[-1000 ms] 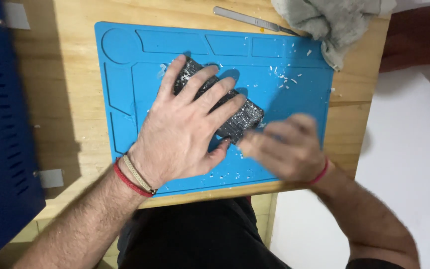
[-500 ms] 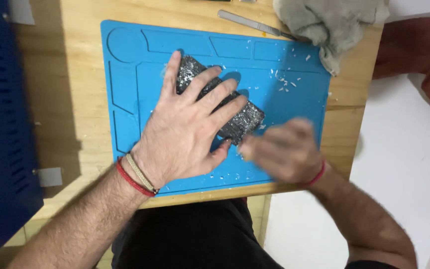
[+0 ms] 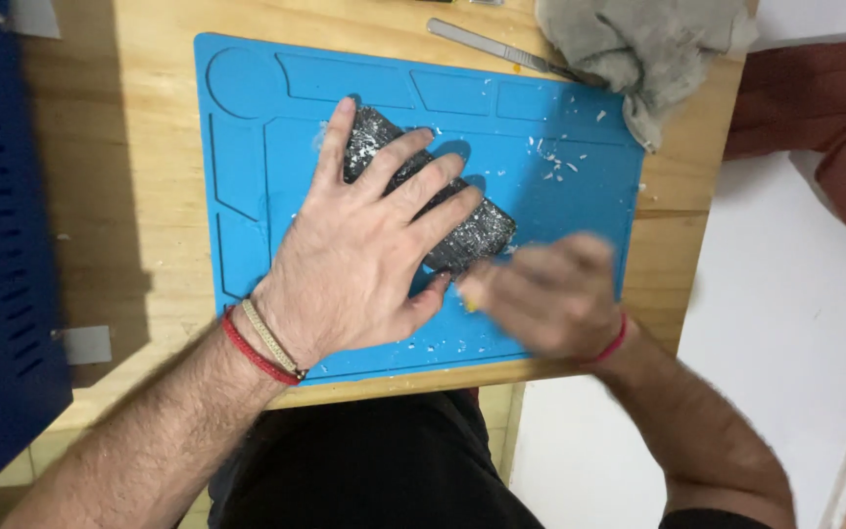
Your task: Scraping adhesive residue from a mobile phone screen using a manual scraper and cleaning solution on a repair mat.
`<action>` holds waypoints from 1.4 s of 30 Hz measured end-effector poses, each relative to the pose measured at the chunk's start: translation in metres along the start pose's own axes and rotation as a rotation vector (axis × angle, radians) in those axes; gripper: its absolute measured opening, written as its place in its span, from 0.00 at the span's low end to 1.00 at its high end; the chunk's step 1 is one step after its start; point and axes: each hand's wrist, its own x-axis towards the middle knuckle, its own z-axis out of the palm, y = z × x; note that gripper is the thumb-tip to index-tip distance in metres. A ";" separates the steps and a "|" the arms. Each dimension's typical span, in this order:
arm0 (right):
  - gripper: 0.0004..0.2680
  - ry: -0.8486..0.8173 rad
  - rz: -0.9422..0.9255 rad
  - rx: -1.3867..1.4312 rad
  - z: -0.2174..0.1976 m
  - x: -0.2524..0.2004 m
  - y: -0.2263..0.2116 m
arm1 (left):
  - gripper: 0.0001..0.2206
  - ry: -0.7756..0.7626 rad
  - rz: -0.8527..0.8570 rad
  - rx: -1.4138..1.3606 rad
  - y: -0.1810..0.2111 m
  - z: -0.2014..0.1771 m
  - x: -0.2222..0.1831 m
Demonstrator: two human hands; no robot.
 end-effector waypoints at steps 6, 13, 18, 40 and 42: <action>0.05 -0.010 0.034 -0.166 -0.002 -0.013 0.026 | 0.35 -0.007 0.000 0.011 -0.001 0.001 -0.002; 0.05 -0.018 0.045 -0.267 -0.004 -0.001 0.027 | 0.34 0.016 0.000 -0.017 -0.001 0.000 -0.002; 0.04 -0.023 -0.044 -0.139 0.001 -0.023 0.034 | 0.35 -0.004 -0.007 0.007 -0.001 0.002 -0.002; 0.04 0.013 -0.028 -0.028 0.001 0.002 0.019 | 0.33 0.018 -0.004 -0.025 -0.001 0.001 -0.002; 0.05 -0.027 0.072 -0.191 -0.002 0.002 0.035 | 0.35 0.011 -0.004 0.003 -0.001 -0.001 -0.002</action>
